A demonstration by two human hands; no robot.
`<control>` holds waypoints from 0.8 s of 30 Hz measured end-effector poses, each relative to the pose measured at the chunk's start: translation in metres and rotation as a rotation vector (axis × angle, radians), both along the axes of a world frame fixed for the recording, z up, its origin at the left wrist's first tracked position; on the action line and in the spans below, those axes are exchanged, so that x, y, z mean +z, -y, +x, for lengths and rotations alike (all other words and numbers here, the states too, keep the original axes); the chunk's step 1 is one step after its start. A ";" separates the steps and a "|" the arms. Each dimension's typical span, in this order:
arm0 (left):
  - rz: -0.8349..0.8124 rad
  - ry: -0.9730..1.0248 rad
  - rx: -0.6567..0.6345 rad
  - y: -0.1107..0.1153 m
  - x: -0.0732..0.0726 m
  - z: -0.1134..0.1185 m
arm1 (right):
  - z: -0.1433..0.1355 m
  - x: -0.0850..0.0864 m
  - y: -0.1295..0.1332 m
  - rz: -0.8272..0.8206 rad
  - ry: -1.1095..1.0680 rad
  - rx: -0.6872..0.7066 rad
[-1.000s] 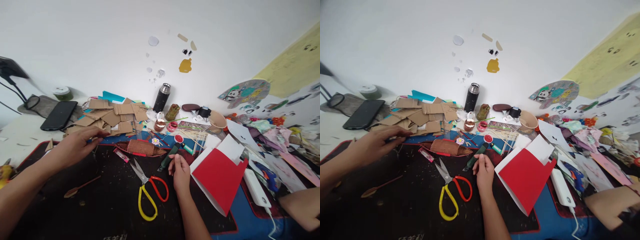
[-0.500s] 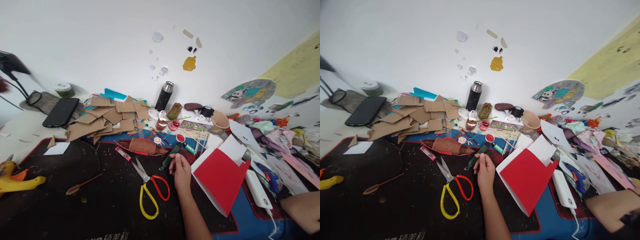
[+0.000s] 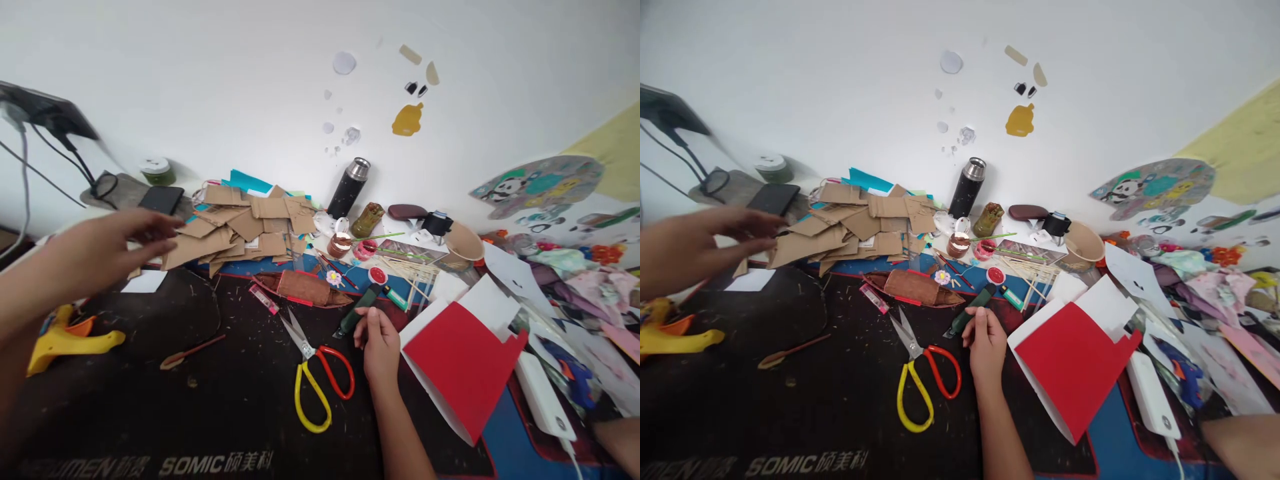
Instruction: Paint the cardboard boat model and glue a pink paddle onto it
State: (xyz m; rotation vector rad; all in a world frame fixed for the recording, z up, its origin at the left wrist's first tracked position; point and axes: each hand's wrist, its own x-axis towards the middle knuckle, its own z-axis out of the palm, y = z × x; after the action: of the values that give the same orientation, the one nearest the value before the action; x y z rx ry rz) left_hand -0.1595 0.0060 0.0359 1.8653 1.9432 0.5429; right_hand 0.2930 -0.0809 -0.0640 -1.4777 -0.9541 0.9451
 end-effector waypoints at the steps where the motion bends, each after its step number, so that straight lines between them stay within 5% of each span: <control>1: -0.060 -0.025 -0.051 0.006 -0.003 0.009 | 0.000 0.000 0.000 0.002 0.007 0.000; 5: -0.230 -0.027 -0.362 0.037 -0.020 0.040 | -0.001 0.001 -0.001 0.003 0.041 0.019; 9: -0.289 -0.039 -0.535 0.063 -0.047 0.062 | -0.002 0.002 -0.002 0.000 0.067 0.029; 15: -0.272 -0.117 -0.536 0.072 -0.070 0.080 | -0.002 0.003 -0.001 -0.010 0.076 0.021; 24: -0.272 -0.037 -0.530 0.071 -0.078 0.073 | -0.002 0.001 0.000 -0.015 0.082 0.042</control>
State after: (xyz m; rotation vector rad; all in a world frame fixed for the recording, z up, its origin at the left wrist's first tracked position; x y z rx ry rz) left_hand -0.0862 -0.0646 -0.0424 2.0943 1.3669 0.0763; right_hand 0.2912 -0.0810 -0.0627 -1.5242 -1.0429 0.9295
